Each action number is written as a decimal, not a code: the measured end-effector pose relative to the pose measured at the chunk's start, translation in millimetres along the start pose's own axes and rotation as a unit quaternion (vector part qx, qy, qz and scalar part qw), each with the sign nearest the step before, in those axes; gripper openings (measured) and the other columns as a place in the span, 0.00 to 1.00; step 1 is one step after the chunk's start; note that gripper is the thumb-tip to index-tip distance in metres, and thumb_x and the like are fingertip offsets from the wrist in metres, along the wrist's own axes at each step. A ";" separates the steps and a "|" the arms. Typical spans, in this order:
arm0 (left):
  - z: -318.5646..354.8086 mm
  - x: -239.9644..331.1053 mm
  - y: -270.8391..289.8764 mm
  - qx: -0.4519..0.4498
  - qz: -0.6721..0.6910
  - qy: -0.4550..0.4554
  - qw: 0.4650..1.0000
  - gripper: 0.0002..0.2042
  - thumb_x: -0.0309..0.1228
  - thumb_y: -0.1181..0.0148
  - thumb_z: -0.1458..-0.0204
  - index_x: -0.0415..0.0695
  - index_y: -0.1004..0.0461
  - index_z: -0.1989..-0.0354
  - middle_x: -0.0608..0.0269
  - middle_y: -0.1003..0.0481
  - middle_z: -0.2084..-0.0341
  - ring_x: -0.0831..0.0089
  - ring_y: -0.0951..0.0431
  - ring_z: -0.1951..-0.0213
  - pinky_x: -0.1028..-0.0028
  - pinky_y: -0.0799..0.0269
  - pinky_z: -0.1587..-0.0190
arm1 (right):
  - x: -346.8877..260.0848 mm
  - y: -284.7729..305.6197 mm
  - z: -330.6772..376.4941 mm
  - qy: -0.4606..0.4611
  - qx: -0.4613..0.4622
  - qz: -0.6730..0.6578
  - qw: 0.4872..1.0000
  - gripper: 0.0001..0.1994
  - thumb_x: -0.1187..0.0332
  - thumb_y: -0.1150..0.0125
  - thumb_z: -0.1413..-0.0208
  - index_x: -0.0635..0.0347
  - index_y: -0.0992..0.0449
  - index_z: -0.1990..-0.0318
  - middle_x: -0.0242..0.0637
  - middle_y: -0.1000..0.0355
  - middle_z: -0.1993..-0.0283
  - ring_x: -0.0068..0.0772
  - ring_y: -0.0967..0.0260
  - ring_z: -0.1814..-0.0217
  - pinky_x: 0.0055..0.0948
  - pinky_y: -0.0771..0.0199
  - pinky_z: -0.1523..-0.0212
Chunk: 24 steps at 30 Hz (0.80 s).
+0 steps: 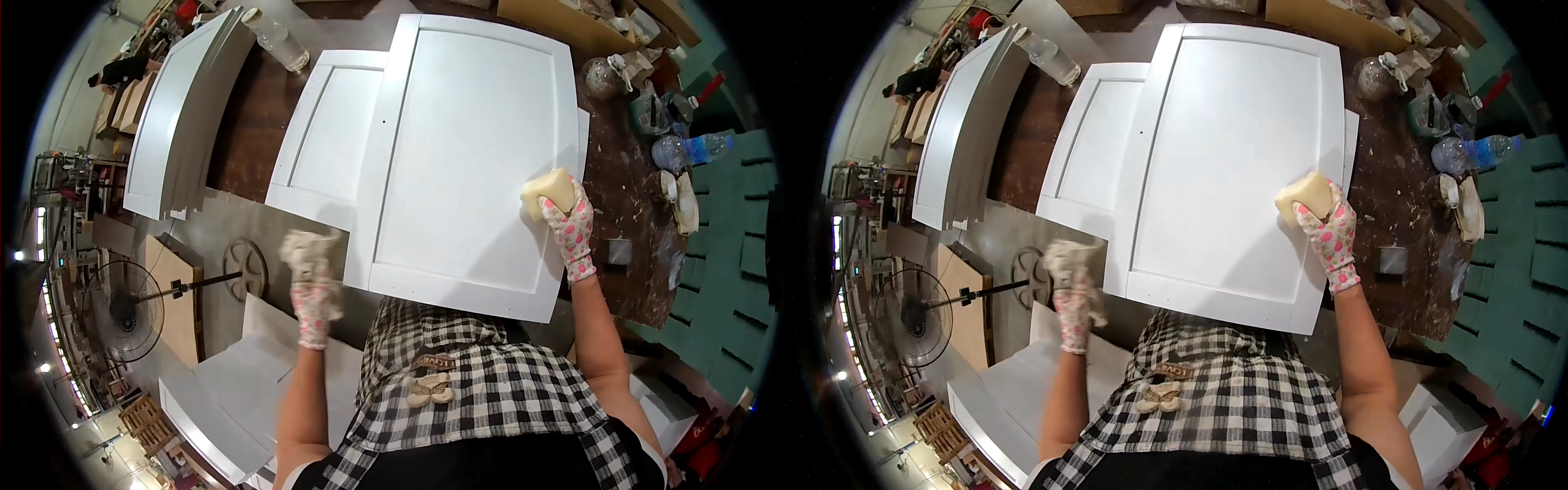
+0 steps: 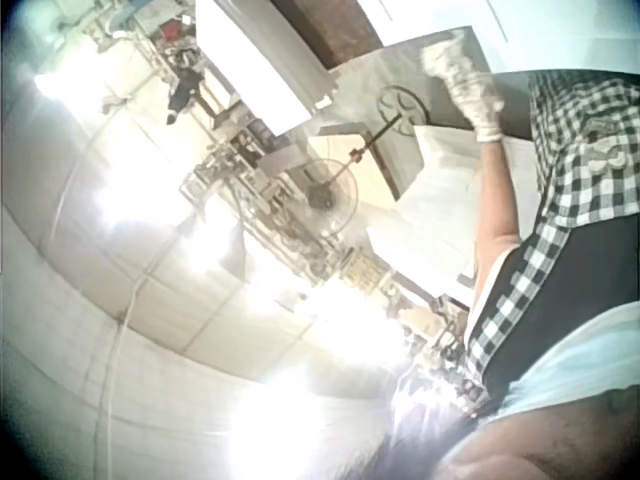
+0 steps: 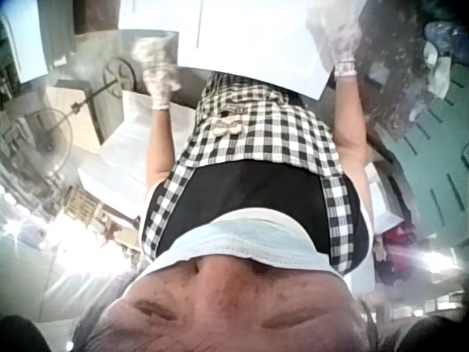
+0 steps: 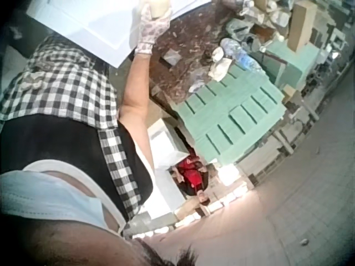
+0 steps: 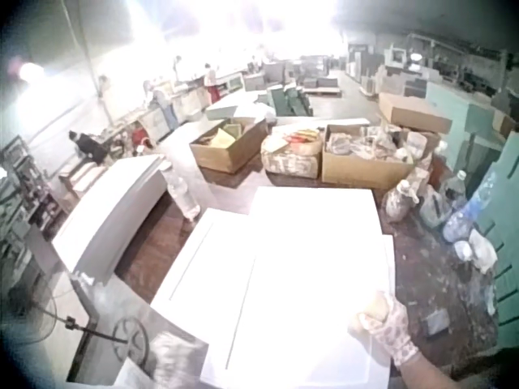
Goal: The person wipes a white furniture panel with a cloth, then uses a small brush to apply a white substance from a cup into small holes and along the edges of the panel, before wiping the surface again.
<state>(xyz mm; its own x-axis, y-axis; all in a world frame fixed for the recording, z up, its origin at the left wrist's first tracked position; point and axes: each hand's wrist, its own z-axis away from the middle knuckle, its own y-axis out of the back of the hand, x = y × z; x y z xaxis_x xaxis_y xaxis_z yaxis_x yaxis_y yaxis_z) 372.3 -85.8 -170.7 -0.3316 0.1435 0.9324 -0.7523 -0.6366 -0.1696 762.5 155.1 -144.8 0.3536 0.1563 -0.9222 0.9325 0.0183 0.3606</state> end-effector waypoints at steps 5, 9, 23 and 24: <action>10.6 16.0 -79.4 0.063 0.071 0.149 0.984 0.22 0.21 0.43 0.46 0.41 0.37 0.42 0.64 0.28 0.58 0.77 0.26 0.62 0.79 0.27 0.62 | 5.5 5.3 -2.7 0.008 0.026 -0.007 1.000 0.25 0.68 0.32 0.53 0.67 0.31 0.48 0.41 0.25 0.56 0.30 0.26 0.56 0.27 0.24 0.55; -6.7 36.6 -75.2 0.066 0.041 0.016 0.997 0.27 0.21 0.44 0.46 0.45 0.42 0.37 0.66 0.29 0.59 0.79 0.28 0.64 0.78 0.28 0.63 | 10.4 -2.0 -2.8 0.031 0.089 -0.043 0.995 0.25 0.67 0.32 0.52 0.68 0.32 0.47 0.42 0.27 0.55 0.31 0.26 0.54 0.28 0.24 0.53; -240.0 102.9 27.6 0.136 -0.066 -0.196 0.969 0.15 0.21 0.43 0.46 0.41 0.28 0.49 0.62 0.23 0.62 0.77 0.24 0.68 0.78 0.25 0.69 | -63.0 -90.4 -0.8 -0.185 -0.122 -0.224 0.949 0.30 0.67 0.32 0.50 0.66 0.37 0.42 0.38 0.28 0.56 0.28 0.27 0.58 0.24 0.22 0.59; -248.7 108.2 26.1 0.128 -0.092 -0.187 0.969 0.14 0.20 0.44 0.45 0.40 0.28 0.49 0.62 0.23 0.61 0.76 0.23 0.66 0.78 0.25 0.66 | -59.5 -93.1 -10.0 -0.120 -0.079 -0.203 0.969 0.29 0.69 0.33 0.49 0.66 0.37 0.41 0.38 0.28 0.55 0.27 0.28 0.57 0.24 0.23 0.58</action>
<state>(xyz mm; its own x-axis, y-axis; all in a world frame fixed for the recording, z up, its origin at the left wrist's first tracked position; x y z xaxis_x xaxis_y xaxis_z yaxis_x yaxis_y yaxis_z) 175.2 101.5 -153.6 0.0614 0.0183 0.9979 -0.5965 -0.8009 0.0514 653.9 154.0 -122.2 -0.0149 -0.1290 -0.9915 0.9821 0.1846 -0.0387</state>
